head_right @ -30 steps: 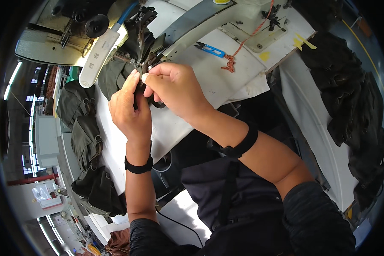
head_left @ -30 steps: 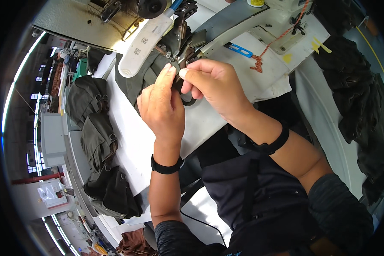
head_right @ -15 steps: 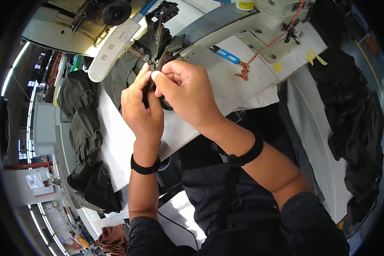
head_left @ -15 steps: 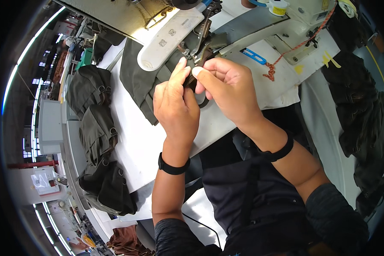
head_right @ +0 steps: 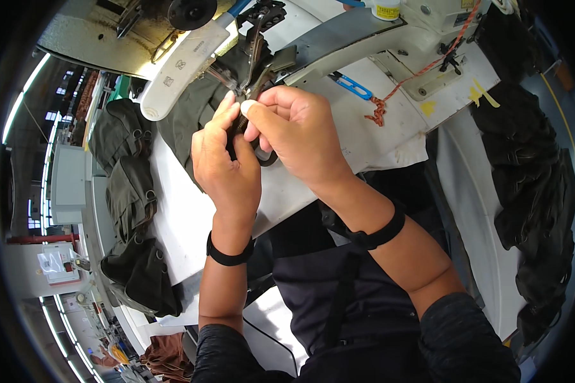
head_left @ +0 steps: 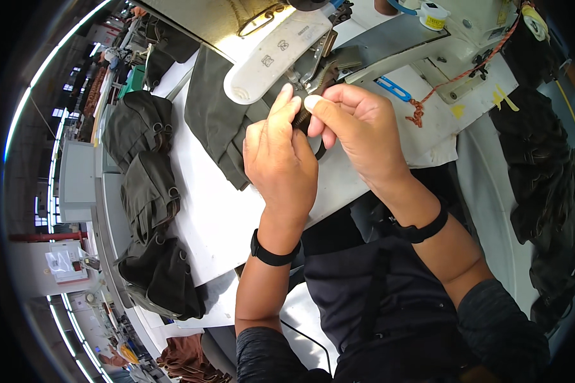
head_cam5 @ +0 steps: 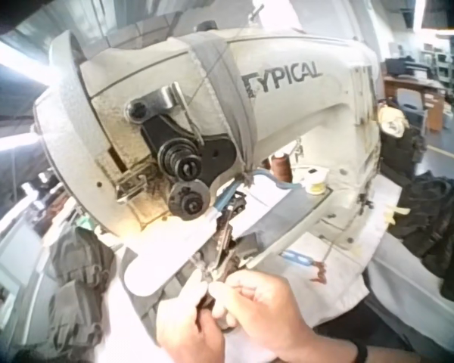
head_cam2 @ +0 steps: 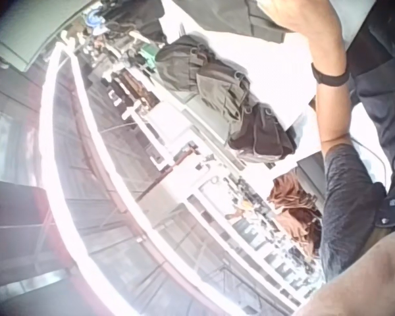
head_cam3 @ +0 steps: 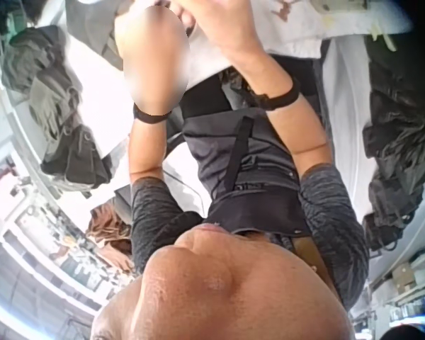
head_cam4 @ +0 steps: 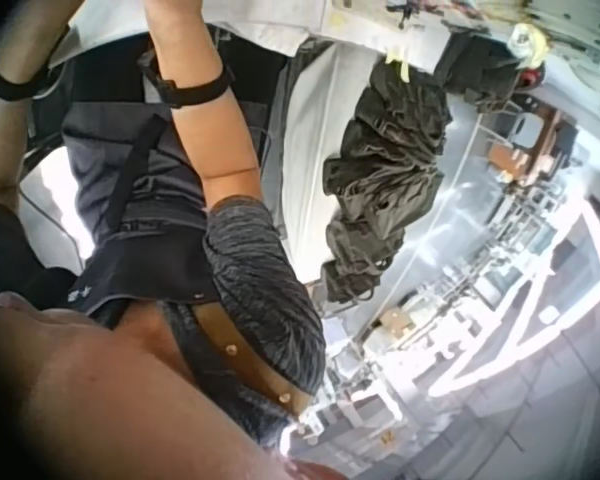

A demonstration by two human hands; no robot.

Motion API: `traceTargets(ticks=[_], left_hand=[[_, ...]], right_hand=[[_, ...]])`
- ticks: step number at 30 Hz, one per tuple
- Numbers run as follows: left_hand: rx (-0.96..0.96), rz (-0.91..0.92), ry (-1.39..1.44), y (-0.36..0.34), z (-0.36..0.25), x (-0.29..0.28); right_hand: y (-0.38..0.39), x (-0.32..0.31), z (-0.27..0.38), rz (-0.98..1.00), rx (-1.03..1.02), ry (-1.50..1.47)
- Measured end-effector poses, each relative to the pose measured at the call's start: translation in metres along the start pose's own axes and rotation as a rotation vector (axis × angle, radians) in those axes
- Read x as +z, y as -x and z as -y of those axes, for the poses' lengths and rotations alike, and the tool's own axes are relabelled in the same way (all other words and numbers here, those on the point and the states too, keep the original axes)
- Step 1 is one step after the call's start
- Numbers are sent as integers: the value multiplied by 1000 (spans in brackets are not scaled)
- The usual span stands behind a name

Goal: The person operates an industrial sewing machine to stitch zippers onto dark green canvas bags. They guide the fabric under the needle, align the zipper teeth, and sew along the edges. The person periodically inspects the stitching and adjusts the bag's position to ensure straight seams.

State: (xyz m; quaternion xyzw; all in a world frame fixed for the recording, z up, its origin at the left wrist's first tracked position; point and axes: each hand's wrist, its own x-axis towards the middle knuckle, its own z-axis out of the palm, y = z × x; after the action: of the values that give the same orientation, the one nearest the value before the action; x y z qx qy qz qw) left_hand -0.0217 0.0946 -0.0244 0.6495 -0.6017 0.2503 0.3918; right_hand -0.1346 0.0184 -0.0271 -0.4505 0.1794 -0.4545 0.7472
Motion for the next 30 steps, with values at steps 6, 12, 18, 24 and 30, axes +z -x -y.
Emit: traceTargets(ticks=[6,12,18,24,30], left_hand=[[24,-9,-29,-1,5,4],[44,10,-70,-7,1,-1],[130,-59,-15,-6,9,0],[92,-80,19,-8,8,2],[93,-99,-5,-8,5,6]], right_hand=[[1,3,5,-66,93,-44],[2,8,7,-198,96,-114],[1,13,-2,-297,1,-34],[-5,18,-8,-343,-200,83],[-12,19,-21,-395,-351,255]])
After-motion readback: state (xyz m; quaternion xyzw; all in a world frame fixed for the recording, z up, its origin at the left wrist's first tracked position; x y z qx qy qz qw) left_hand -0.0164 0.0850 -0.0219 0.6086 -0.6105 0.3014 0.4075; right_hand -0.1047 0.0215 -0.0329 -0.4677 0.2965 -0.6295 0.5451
